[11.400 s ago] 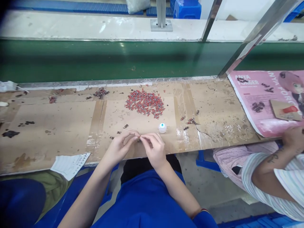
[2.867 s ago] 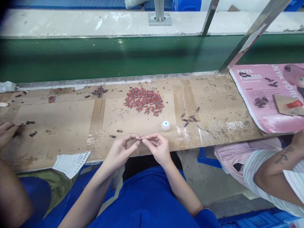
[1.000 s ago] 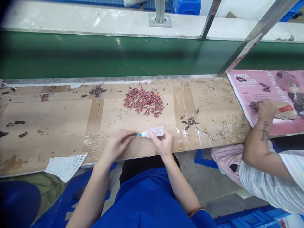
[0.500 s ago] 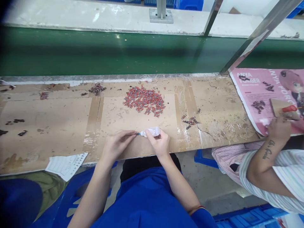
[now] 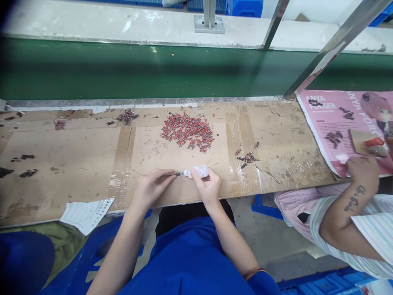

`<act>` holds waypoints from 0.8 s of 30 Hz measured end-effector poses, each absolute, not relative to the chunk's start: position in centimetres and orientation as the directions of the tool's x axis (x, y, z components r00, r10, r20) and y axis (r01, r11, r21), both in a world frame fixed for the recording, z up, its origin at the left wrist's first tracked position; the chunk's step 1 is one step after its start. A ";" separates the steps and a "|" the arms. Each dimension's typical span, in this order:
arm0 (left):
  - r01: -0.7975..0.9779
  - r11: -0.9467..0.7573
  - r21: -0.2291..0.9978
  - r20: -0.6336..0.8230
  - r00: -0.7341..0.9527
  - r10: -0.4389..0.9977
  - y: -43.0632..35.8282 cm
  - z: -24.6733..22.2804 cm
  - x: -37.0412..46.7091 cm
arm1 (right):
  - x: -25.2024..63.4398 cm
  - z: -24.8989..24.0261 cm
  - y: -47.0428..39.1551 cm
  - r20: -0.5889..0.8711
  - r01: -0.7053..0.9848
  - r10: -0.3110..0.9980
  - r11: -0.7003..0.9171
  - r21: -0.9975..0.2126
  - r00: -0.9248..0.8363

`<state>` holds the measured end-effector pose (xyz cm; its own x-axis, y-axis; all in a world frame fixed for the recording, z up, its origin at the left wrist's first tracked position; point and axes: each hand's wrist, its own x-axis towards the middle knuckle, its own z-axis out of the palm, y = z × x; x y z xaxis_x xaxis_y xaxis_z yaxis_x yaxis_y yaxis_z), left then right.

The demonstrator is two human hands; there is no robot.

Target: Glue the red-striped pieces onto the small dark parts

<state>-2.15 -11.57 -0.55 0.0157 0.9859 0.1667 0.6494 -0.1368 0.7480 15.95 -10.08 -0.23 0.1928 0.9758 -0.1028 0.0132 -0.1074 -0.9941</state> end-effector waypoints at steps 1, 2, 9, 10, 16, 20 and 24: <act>0.649 -0.133 0.749 0.162 0.014 0.987 -11.6 -0.5 -2.2 | 15.9 -0.2 -10.1 -0.105 0.007 0.977 -0.108 -0.994 0.186; 0.649 -0.129 0.750 0.159 0.013 0.987 -11.6 -0.5 -2.2 | 15.9 -0.2 -10.1 -0.108 0.003 0.978 -0.110 -0.994 0.180; 0.645 -0.123 0.754 0.155 0.006 0.988 -11.5 -0.7 -2.2 | 16.0 -0.5 -10.1 -0.100 0.046 0.984 -0.108 -0.993 0.146; 0.644 -0.123 0.755 0.158 0.004 0.987 -11.5 -0.7 -2.2 | 16.0 -0.5 -10.1 -0.097 0.051 0.984 -0.106 -0.993 0.148; 0.637 -0.116 0.762 0.148 0.003 0.989 -11.5 -0.5 -2.2 | 16.0 -0.4 -10.1 -0.102 0.041 0.979 -0.111 -0.993 0.177; 0.628 -0.106 0.771 0.135 0.002 0.991 -11.6 -0.5 -2.1 | 16.0 -0.3 -10.1 -0.099 -0.007 0.973 -0.100 -0.995 0.210; 0.609 -0.116 0.785 0.136 0.014 0.991 -11.5 -0.8 -2.4 | 16.9 -0.4 -9.9 -0.073 -0.096 0.923 -0.039 -0.995 0.377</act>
<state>-2.40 -11.54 -0.82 0.0142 0.9906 0.1358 0.6087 -0.1163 0.7848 16.89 -9.94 -0.40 0.3774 0.9232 -0.0730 -0.0958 -0.0394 -0.9946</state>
